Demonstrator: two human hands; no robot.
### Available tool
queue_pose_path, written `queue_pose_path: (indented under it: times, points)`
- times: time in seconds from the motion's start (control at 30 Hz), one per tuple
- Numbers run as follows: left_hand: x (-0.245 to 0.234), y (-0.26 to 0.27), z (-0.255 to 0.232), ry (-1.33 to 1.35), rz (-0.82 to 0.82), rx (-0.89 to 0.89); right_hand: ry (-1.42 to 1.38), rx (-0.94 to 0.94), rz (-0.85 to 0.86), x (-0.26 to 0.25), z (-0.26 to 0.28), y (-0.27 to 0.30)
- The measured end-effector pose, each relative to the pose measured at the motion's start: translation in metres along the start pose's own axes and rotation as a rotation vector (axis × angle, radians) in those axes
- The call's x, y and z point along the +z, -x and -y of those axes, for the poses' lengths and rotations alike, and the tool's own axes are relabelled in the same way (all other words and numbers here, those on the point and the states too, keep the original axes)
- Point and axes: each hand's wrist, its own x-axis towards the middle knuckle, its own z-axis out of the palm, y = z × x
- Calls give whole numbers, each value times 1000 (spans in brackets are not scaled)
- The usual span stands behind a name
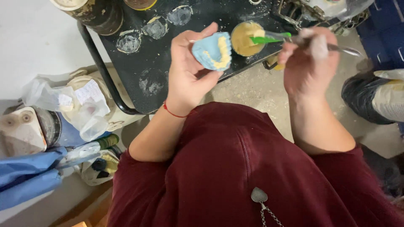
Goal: Applying and refining dental material on a dental impression model using a spatula and a metal tool
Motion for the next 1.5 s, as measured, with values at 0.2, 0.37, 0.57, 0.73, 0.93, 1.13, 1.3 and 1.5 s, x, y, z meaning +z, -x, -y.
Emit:
queue_pose_path:
  times: [0.2,0.37,0.57,0.73,0.93,1.13,1.3,1.5]
  points:
    - [11,-1,-5,21,52,17,106,-237,132,29,18,19]
    - [15,-2,-15,-31,58,56,156,-246,134,34,16,23]
    - [17,-2,-19,-73,46,57,261,-344,172,24,13,25]
    - [16,-2,-19,-99,34,43,244,-396,197,18,16,28]
    - [17,-2,-23,-147,59,21,323,-388,275,26,20,27]
    - [17,-2,-24,-178,55,10,371,-448,222,31,21,26]
    - [18,-3,-24,-196,39,-3,373,-493,236,31,20,24]
    - [17,-2,-22,-127,58,-17,371,-500,196,31,19,24]
